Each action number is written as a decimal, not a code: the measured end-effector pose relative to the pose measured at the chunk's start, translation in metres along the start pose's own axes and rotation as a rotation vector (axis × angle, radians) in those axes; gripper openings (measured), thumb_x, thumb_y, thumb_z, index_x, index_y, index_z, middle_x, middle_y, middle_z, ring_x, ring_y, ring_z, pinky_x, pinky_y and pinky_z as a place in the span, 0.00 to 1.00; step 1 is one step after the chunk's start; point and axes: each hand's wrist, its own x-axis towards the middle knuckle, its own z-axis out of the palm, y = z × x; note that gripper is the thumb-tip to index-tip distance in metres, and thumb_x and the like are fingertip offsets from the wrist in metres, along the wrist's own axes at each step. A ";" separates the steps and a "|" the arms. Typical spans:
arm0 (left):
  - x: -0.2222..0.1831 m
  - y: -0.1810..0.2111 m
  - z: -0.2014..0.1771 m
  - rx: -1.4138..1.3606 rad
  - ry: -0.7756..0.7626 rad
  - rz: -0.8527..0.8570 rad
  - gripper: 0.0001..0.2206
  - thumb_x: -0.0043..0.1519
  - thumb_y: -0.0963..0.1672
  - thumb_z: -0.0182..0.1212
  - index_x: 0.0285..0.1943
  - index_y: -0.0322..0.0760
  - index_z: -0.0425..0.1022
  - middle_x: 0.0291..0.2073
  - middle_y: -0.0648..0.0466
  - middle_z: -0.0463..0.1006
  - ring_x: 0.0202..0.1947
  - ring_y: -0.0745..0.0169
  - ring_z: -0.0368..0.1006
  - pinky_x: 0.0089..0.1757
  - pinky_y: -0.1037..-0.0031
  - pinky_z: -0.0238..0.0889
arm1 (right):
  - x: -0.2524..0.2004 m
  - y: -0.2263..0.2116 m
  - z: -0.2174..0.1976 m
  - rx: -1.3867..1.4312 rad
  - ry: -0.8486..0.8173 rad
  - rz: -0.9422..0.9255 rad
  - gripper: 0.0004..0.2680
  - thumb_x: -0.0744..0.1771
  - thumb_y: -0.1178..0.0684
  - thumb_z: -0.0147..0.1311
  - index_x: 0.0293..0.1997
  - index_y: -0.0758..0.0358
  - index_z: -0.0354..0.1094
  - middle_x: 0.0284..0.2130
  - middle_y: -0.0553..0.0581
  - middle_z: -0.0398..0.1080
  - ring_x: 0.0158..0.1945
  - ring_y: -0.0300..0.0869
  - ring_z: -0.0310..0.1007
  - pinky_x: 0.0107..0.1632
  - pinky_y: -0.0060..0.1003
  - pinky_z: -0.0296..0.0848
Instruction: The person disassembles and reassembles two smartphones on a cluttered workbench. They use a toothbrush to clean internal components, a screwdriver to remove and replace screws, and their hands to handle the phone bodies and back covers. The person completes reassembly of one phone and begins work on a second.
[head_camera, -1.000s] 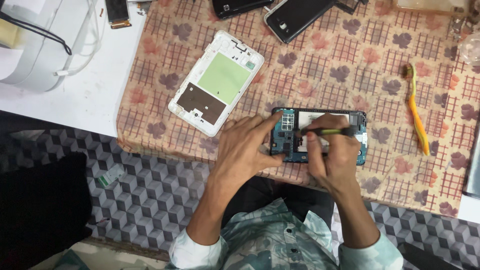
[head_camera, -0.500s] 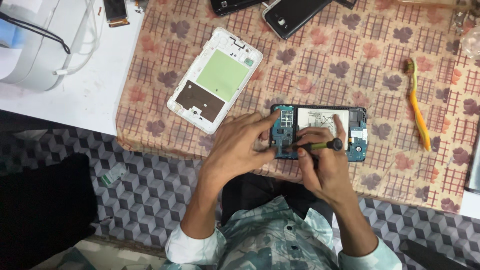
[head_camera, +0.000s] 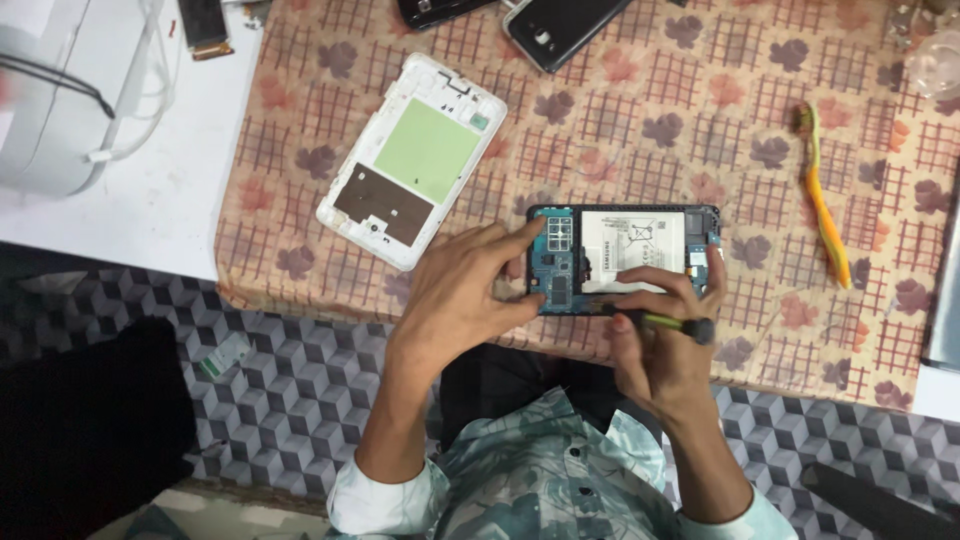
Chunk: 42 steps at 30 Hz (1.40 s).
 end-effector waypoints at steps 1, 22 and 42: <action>0.001 0.001 0.001 0.024 0.020 0.027 0.36 0.45 0.47 0.75 0.67 0.40 0.72 0.31 0.55 0.72 0.36 0.58 0.73 0.39 0.64 0.64 | -0.001 0.000 -0.001 0.012 0.034 0.016 0.02 0.68 0.59 0.53 0.42 0.64 0.66 0.39 0.50 0.74 0.55 0.45 0.74 0.79 0.65 0.37; 0.004 0.010 0.010 0.087 0.066 0.015 0.44 0.39 0.49 0.78 0.70 0.36 0.69 0.28 0.56 0.73 0.29 0.61 0.71 0.38 0.65 0.60 | -0.029 0.024 -0.039 -0.151 0.086 0.255 0.04 0.69 0.61 0.49 0.48 0.63 0.61 0.45 0.59 0.74 0.50 0.49 0.75 0.80 0.57 0.39; -0.006 0.058 0.049 0.396 0.206 0.198 0.24 0.58 0.45 0.67 0.65 0.36 0.73 0.61 0.44 0.71 0.64 0.44 0.63 0.59 0.52 0.57 | -0.013 0.058 -0.048 -0.081 0.106 0.491 0.04 0.70 0.62 0.54 0.45 0.68 0.63 0.27 0.60 0.71 0.32 0.40 0.69 0.38 0.35 0.69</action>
